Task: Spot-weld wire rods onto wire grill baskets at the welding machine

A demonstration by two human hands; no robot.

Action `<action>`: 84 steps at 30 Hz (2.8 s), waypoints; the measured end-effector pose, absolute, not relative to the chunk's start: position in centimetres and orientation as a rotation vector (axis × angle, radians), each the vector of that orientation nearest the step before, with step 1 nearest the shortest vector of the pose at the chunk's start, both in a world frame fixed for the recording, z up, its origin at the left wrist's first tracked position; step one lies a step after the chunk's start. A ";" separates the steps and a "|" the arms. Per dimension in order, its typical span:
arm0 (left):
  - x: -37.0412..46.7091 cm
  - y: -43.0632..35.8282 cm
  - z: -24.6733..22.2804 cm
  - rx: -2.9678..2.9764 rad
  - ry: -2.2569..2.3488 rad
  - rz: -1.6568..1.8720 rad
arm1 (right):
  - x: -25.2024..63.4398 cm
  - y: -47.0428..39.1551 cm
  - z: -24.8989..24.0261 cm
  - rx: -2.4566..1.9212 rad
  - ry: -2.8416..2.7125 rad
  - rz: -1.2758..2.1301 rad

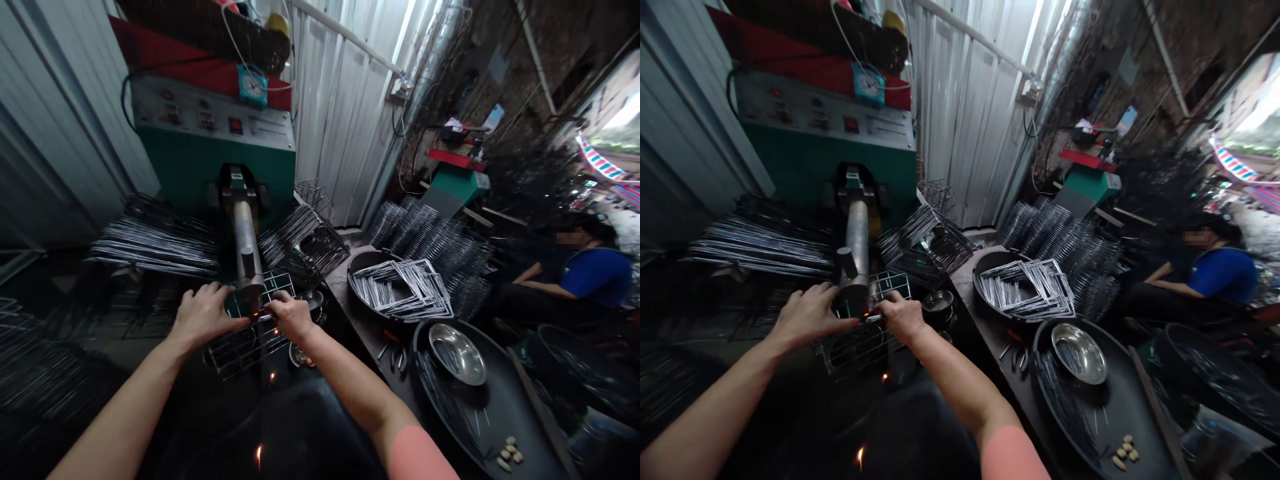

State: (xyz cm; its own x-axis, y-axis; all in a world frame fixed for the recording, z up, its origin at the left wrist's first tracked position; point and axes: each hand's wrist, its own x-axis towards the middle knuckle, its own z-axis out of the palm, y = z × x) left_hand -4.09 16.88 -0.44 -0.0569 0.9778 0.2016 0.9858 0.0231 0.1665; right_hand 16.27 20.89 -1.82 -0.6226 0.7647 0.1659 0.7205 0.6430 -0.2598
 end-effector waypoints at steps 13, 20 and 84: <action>-6.4 11.4 -11.5 -1.758 -2.561 -2.058 | 26.2 17.9 -12.0 -1.206 -0.495 1.796; -6.0 12.5 -10.7 -1.646 -2.513 -2.264 | 28.1 16.9 -11.7 -1.128 -0.356 1.833; -3.8 9.5 -2.8 -2.391 -1.955 -0.335 | 18.4 14.7 -7.2 -0.629 -2.416 0.904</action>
